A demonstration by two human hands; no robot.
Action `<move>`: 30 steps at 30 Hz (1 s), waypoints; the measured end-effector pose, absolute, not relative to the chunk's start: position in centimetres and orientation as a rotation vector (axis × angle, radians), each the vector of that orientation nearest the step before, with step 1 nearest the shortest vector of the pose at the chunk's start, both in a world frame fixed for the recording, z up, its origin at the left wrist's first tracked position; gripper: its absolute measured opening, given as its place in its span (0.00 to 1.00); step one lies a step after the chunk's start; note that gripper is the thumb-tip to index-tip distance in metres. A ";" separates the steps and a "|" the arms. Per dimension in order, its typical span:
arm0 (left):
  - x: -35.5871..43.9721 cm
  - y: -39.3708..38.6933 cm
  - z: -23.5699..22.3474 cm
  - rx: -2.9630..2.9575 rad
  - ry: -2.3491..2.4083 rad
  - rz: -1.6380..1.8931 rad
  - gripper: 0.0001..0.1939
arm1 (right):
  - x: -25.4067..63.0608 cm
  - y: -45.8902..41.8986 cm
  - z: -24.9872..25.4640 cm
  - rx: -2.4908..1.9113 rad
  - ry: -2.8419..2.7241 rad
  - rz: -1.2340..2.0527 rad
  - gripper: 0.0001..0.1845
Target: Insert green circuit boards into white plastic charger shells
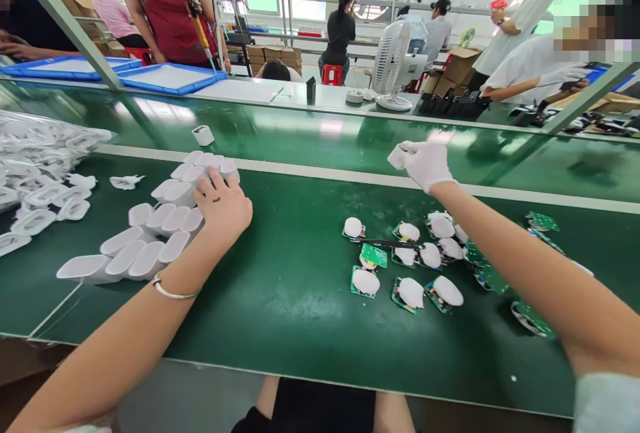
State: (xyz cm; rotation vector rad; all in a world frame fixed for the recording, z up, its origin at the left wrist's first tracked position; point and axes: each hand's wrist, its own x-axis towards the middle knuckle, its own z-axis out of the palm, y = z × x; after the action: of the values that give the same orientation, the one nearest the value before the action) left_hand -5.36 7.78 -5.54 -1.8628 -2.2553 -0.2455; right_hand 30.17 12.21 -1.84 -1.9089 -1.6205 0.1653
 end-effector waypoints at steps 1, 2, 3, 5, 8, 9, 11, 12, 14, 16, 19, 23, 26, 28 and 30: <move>-5.6 8.1 -5.8 -1.863 -2.267 -0.247 0.28 | 30.5 13.8 -1.9 -1.978 -1.640 0.122 0.21; -5.8 8.4 -6.0 -1.866 -2.268 -0.259 0.29 | 30.7 15.0 -2.0 -2.046 -1.652 0.121 0.19; -6.0 8.6 -6.2 -1.873 -2.253 -0.280 0.29 | 30.7 15.9 -2.1 -2.106 -1.653 0.138 0.18; -6.1 8.8 -6.6 -1.886 -2.195 -0.346 0.29 | 30.1 16.4 -2.2 -2.200 -1.638 0.133 0.24; -6.2 9.1 -7.1 -1.923 -2.076 -0.443 0.29 | 27.9 14.4 -2.2 -2.210 -1.747 0.053 0.42; -6.1 9.2 -7.2 -1.943 -2.045 -0.458 0.30 | 27.0 13.1 -2.1 -2.139 -1.890 0.082 0.45; -6.0 9.5 -7.4 -1.979 -2.011 -0.453 0.30 | 25.2 10.2 -1.9 -1.857 -2.287 0.326 0.41; -6.0 9.7 -7.4 -1.981 -2.007 -0.440 0.29 | 24.3 8.8 -1.9 -1.684 -2.457 0.497 0.37; -5.9 10.1 -7.1 -1.968 -1.998 -0.413 0.29 | 23.1 6.7 -2.1 -1.519 -2.620 0.684 0.26; -5.9 10.3 -6.7 -1.972 -1.972 -0.392 0.28 | 22.5 5.8 -2.4 -1.678 -2.625 0.636 0.17; -5.7 9.8 -5.9 -2.035 -1.927 -0.411 0.25 | 23.0 6.5 -2.7 -2.077 -2.455 0.394 0.25; -4.2 8.0 -5.4 -2.213 -1.821 -0.508 0.20 | 25.6 7.2 -2.1 -2.181 -2.309 0.192 0.32; -2.2 6.3 -5.6 -2.345 -1.719 -0.672 0.16 | 27.1 6.5 -2.2 -1.953 -2.363 0.320 0.30; -1.2 5.5 -6.1 -2.374 -1.775 -0.837 0.23 | 27.1 6.2 -2.9 -1.854 -2.363 0.422 0.36; -0.6 5.2 -6.8 -2.412 -1.964 -0.964 0.37 | 26.6 6.0 -3.7 -1.856 -2.315 0.428 0.30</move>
State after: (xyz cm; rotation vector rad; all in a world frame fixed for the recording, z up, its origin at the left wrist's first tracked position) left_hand -0.62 5.23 -6.83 -2.4123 -1.9636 -0.9641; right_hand 26.58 6.05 -3.67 -1.8555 -2.3149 0.4285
